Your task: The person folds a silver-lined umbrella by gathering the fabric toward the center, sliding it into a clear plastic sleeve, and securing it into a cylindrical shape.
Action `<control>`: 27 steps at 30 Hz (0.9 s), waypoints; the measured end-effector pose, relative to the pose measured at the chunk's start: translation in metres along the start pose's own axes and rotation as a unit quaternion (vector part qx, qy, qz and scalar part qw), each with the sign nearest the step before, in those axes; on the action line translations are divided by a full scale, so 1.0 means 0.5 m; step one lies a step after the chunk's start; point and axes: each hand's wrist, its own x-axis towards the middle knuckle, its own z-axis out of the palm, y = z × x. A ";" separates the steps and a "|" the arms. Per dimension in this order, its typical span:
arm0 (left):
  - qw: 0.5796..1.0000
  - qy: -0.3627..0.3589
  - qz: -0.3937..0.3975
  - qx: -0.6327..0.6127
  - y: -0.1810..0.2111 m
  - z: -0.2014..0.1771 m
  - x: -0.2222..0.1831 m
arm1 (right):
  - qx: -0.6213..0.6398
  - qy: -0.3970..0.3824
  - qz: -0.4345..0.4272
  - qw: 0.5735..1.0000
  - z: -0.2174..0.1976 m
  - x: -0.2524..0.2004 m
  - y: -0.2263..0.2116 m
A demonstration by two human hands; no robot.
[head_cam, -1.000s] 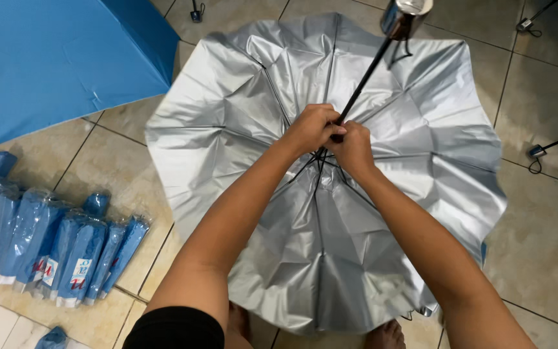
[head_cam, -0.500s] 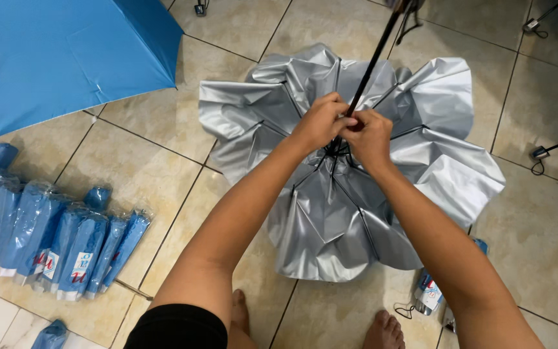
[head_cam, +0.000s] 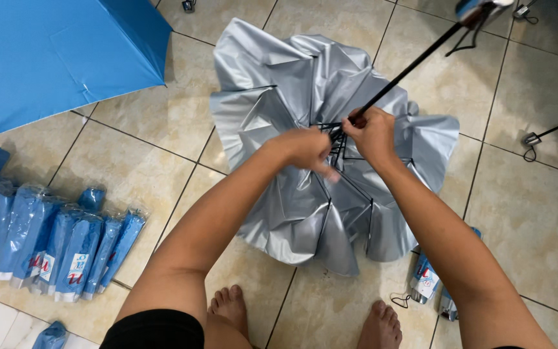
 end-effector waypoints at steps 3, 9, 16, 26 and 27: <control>0.987 -0.118 0.006 0.105 -0.028 0.061 0.005 | -0.015 -0.006 0.018 1.000 -0.005 -0.005 0.013; 0.946 -0.071 0.068 0.309 -0.053 0.167 0.048 | -0.068 -0.004 0.017 0.998 -0.008 -0.012 0.050; 0.988 -0.088 0.032 0.121 -0.046 0.158 0.041 | -0.075 -0.008 0.043 0.996 -0.005 -0.026 0.055; 0.996 0.062 0.048 0.043 -0.097 0.144 0.043 | -0.025 -0.099 0.073 0.992 0.000 -0.054 0.030; 0.996 0.063 0.048 0.043 -0.095 0.142 0.040 | -0.026 -0.099 0.072 0.992 0.000 -0.054 0.026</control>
